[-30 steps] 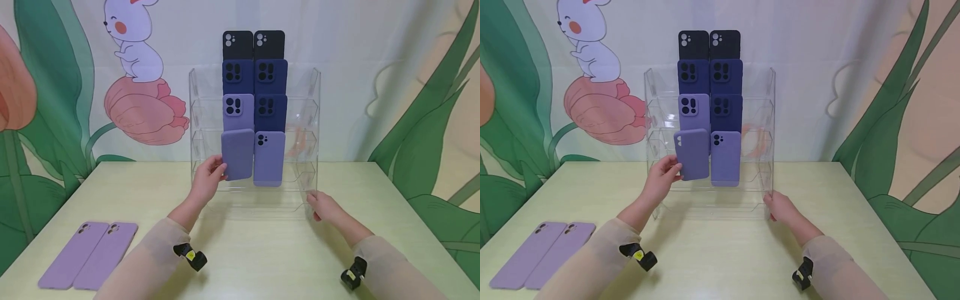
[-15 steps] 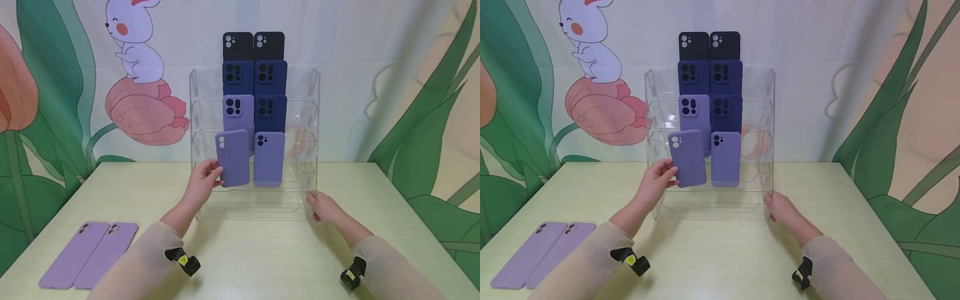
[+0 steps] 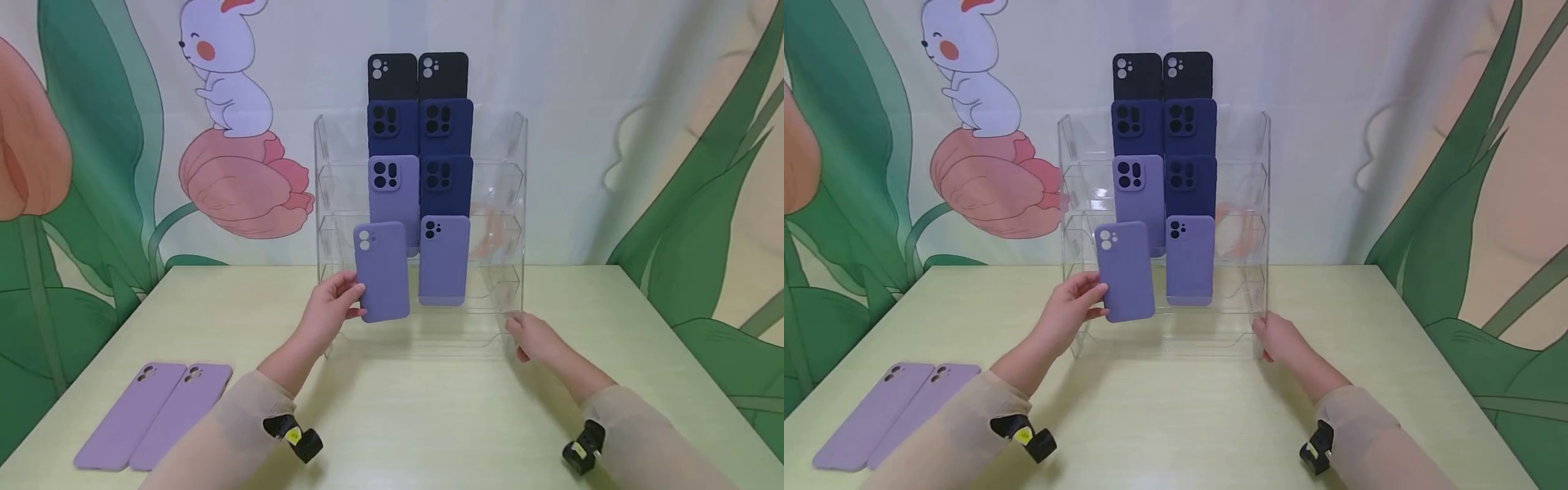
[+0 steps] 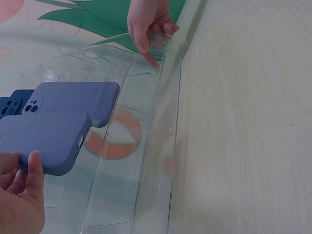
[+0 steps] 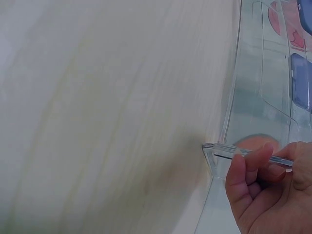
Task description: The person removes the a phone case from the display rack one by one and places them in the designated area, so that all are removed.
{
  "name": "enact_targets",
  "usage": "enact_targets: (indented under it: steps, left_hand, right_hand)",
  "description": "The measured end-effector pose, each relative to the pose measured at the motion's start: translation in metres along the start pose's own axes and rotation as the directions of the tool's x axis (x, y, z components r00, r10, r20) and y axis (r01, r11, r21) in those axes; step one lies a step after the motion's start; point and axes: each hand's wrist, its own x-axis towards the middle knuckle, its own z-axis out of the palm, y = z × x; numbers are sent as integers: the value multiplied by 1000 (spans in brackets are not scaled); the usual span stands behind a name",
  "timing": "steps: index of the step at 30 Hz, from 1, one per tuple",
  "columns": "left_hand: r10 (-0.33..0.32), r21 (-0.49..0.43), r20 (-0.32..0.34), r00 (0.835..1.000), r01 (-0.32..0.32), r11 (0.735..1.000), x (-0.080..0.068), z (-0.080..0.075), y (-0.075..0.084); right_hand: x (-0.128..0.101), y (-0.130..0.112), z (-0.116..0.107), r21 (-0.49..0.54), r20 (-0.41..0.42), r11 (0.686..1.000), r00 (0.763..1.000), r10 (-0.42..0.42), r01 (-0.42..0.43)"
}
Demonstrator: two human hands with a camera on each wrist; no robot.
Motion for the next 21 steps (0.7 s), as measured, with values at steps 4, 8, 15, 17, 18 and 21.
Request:
enact_targets:
  steps: [4,8,15,17,18,21]
  left_hand:
    - [-4,0,9,1000,4,1000,-1,1,-2]
    - [-5,2,9,1000,5,1000,-5,-2,-2]
    - [-11,2,26,1000,11,1000,-11,-3,0]
    - [-13,0,37,999,13,1000,-13,-3,0]
    - [-20,1,40,999,20,1000,-14,-4,-1]
    - [-36,10,47,998,36,999,-17,-6,-1]
  right_hand:
    - [0,2,-3,12,3,1000,1000,-5,5]
    - [1,1,-1,32,6,999,1000,-14,14]
    - [1,0,-3,9,-2,1000,1000,-16,16]
    - [1,1,-4,4,-4,1000,1000,-12,12]
    - [1,2,-4,3,-3,1000,1000,-13,13]
    - [1,2,-3,13,9,1000,1000,-20,20]
